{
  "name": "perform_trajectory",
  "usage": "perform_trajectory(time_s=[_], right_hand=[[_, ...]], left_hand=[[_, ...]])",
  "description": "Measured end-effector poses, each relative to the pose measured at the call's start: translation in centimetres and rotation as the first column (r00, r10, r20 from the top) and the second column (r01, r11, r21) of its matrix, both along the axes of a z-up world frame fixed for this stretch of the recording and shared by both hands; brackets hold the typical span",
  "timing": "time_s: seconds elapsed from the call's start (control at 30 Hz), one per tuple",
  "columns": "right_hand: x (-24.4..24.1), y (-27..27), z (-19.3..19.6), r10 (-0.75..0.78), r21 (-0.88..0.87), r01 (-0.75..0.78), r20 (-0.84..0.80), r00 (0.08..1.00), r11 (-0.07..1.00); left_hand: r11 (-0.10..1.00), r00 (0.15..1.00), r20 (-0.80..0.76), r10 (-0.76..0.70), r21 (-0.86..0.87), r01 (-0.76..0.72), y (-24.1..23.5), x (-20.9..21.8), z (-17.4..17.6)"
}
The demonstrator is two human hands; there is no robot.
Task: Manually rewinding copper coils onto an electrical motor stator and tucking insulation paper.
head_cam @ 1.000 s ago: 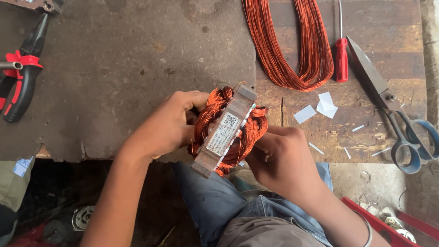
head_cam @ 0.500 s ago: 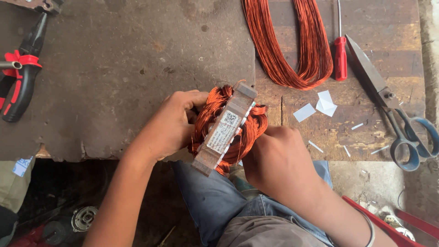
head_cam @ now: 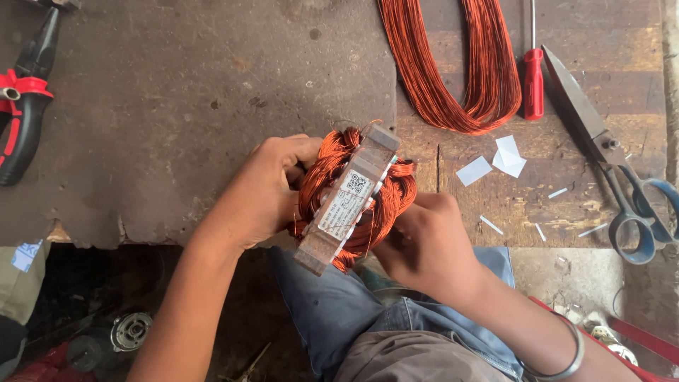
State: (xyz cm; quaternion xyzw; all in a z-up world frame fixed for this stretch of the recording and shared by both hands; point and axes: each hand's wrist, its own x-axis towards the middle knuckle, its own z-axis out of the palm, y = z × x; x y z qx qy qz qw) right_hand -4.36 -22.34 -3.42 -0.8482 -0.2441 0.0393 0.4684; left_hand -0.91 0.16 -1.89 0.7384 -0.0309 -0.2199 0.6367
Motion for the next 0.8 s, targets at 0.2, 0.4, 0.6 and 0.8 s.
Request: perform_trajectory(time_s=[0.2,0.4,0.6,0.8], right_hand=[[-1.8,0.9,-0.9,-0.11,-0.034,0.122,0.247,0.963,0.992],[-0.2,-0.1,-0.9,-0.007,-0.009,0.008,0.084,0.996,1.0],[-1.7,-0.4,-2.9,-0.147,-0.044,0.155,0.141,0.979,0.987],[-1.1,-0.2,1.8,-0.083,0.071,0.087,-0.052,0.995,0.994]], left_hand=[[0.998,1.0,-0.014,0.013,0.062,-0.012,0.0,-0.3,0.1],[0.996,0.996,0.084,-0.027,-0.084,0.034,0.2,-0.7,-0.4],[0.996,0.995,-0.086,0.058,0.07,-0.052,-0.4,-0.5,-0.2],[0.999,0.998,-0.058,0.033,0.01,-0.033,0.2,-0.4,-0.4]])
